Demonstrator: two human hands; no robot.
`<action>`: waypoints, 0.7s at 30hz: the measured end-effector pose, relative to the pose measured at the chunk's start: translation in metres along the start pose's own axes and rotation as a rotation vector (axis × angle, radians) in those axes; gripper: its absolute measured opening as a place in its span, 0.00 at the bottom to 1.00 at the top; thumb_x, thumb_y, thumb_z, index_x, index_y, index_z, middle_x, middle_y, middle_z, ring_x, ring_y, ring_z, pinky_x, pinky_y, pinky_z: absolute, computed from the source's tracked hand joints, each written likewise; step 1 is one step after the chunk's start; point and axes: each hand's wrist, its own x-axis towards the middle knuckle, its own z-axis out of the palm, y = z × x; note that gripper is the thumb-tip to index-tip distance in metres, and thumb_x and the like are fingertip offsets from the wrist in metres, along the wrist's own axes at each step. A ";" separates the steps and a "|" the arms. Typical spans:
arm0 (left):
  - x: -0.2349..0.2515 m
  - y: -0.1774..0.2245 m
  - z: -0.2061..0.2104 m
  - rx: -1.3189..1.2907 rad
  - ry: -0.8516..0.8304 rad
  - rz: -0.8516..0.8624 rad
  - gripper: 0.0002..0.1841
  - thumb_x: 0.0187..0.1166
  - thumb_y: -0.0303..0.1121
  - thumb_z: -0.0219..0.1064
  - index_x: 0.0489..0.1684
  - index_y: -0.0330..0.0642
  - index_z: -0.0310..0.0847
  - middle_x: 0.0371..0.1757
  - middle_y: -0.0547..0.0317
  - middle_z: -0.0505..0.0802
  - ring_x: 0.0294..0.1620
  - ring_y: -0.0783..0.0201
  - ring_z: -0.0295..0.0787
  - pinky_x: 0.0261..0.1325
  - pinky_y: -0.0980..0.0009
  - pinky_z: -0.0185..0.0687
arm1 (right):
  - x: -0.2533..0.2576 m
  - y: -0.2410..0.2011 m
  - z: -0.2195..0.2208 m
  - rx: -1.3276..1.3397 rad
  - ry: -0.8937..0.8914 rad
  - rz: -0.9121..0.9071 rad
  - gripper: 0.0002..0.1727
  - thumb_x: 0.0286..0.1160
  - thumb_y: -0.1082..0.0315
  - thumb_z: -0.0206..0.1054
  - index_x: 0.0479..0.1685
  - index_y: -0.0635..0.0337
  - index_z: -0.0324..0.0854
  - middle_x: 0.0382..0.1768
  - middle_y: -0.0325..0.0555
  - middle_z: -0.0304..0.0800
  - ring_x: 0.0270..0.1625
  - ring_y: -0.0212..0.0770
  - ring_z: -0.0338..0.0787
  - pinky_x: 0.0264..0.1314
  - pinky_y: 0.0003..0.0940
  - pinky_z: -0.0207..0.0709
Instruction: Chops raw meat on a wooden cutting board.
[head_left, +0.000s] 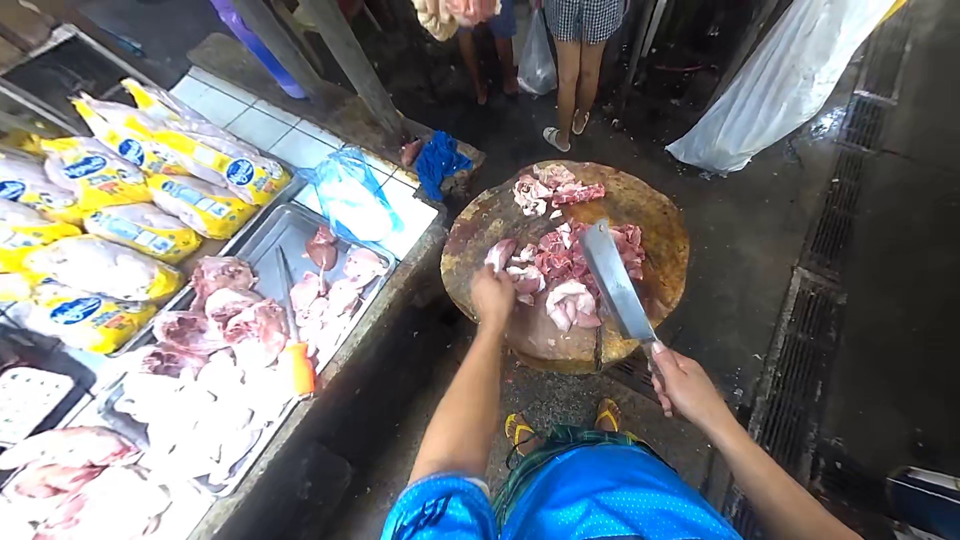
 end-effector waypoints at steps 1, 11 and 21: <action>0.022 0.002 -0.004 0.019 0.005 -0.046 0.25 0.85 0.44 0.60 0.74 0.36 0.79 0.72 0.29 0.83 0.75 0.32 0.79 0.75 0.33 0.73 | -0.004 0.002 -0.003 0.046 -0.001 0.010 0.32 0.96 0.43 0.39 0.52 0.63 0.79 0.20 0.41 0.77 0.14 0.36 0.77 0.19 0.33 0.79; 0.111 0.007 -0.015 0.093 -0.296 -0.090 0.22 0.79 0.45 0.67 0.60 0.36 0.87 0.56 0.34 0.92 0.61 0.36 0.88 0.63 0.32 0.81 | -0.020 0.049 0.001 -0.337 -0.170 -0.049 0.36 0.86 0.32 0.48 0.48 0.56 0.85 0.29 0.46 0.85 0.35 0.47 0.87 0.45 0.52 0.81; -0.023 0.026 -0.048 -1.111 -0.253 -0.235 0.16 0.81 0.27 0.59 0.66 0.43 0.71 0.46 0.54 0.89 0.43 0.61 0.89 0.47 0.60 0.87 | 0.002 0.027 0.025 -0.165 -0.183 0.133 0.38 0.90 0.34 0.45 0.50 0.62 0.83 0.26 0.47 0.82 0.22 0.43 0.82 0.30 0.44 0.82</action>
